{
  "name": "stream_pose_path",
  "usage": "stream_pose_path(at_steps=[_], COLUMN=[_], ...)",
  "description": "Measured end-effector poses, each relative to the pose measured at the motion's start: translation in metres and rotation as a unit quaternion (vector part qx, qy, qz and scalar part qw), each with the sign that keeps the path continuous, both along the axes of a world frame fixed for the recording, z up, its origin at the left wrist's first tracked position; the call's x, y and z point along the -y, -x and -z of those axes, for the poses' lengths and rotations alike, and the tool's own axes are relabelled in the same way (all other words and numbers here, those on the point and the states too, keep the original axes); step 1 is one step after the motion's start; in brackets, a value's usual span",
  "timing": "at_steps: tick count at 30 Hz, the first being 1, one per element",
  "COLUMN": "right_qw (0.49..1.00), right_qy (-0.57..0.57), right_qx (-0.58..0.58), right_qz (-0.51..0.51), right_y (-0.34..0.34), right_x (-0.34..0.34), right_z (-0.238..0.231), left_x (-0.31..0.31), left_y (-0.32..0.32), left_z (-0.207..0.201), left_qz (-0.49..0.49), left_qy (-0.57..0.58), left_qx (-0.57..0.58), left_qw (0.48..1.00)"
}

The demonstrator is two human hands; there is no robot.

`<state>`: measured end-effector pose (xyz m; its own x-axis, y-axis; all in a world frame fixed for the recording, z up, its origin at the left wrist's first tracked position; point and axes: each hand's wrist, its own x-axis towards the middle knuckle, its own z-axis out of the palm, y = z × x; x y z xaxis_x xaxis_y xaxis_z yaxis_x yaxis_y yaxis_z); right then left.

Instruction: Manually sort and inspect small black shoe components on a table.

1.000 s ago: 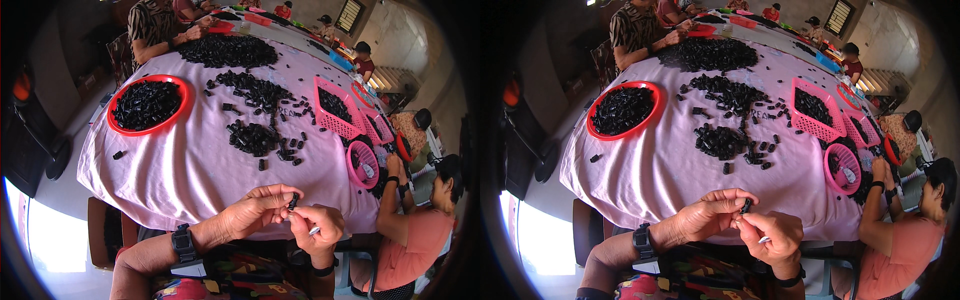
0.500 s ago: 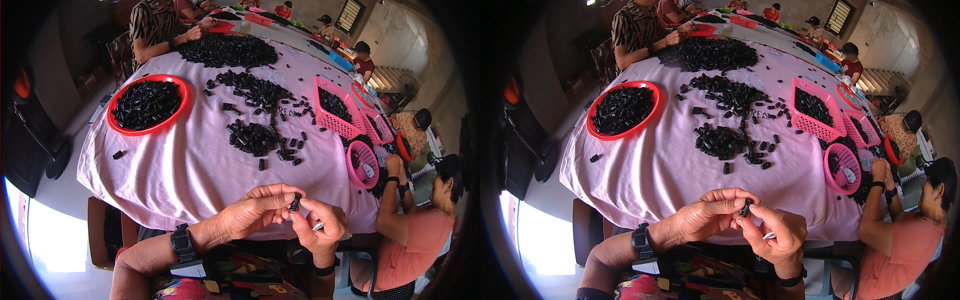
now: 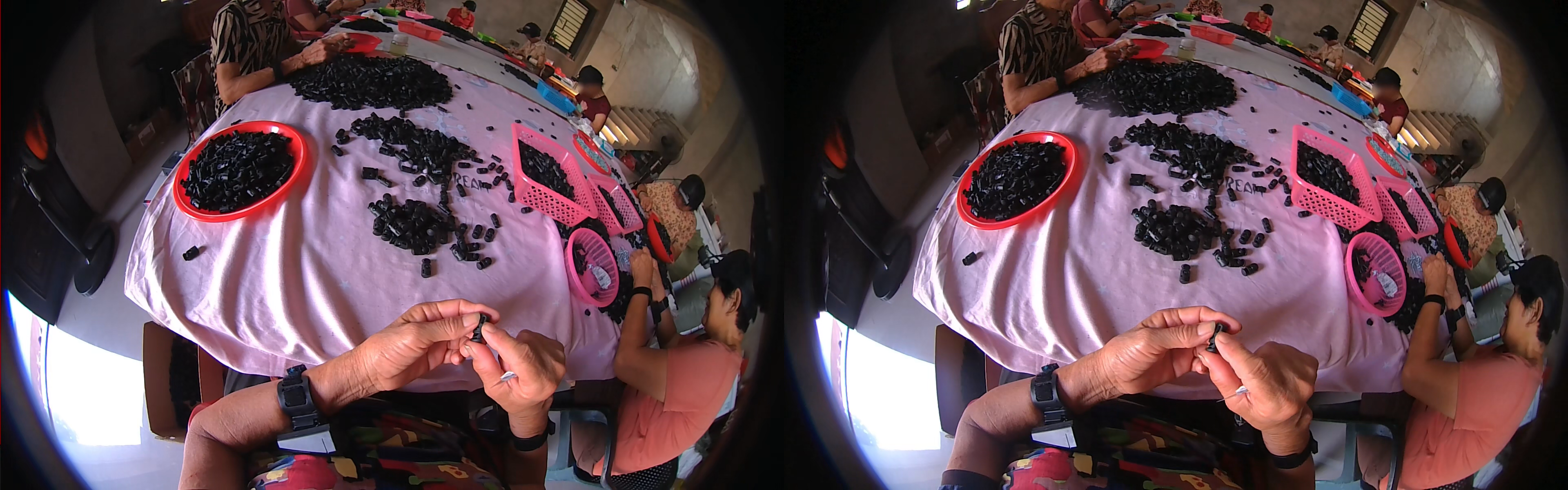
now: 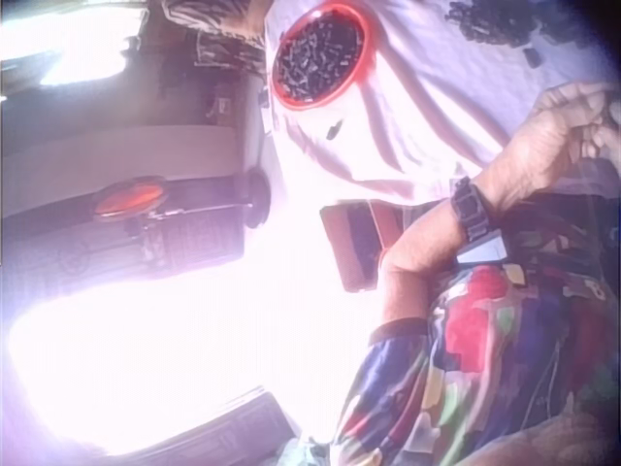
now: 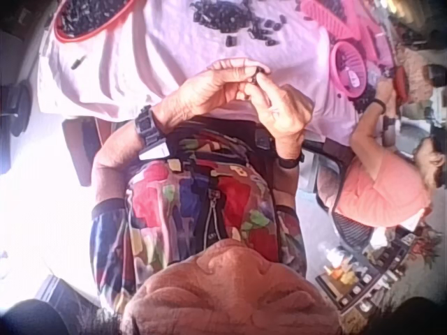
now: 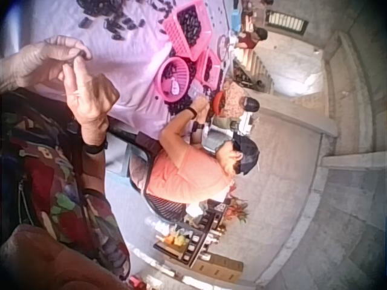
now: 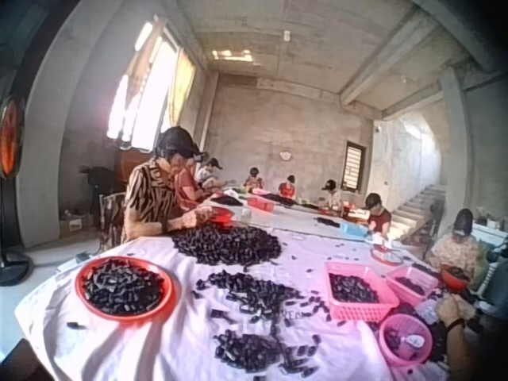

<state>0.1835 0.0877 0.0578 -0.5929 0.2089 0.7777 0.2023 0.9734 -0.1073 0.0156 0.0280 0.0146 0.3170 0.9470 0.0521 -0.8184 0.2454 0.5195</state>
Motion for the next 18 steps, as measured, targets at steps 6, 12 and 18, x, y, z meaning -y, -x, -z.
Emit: stream_pose_path(at_steps=[6, 12, 18], right_qw=[1.0, 1.0, 0.99], right_qy=[-0.026, -0.007, 0.13], right_qx=[-0.004, -0.02, 0.007], right_qz=[-0.007, -0.005, 0.052], right_y=[0.001, 0.001, 0.002], right_x=[0.002, 0.007, 0.011], right_z=[-0.003, -0.004, -0.007], left_x=[0.001, 0.0, 0.001], left_y=[0.0, 0.0, 0.001], left_z=[-0.004, -0.002, -0.006], left_qz=[-0.009, -0.006, -0.002], left_qy=[0.019, 0.006, -0.001], left_qx=[-0.017, -0.003, -0.005], left_qw=[1.0, 1.0, 1.0])
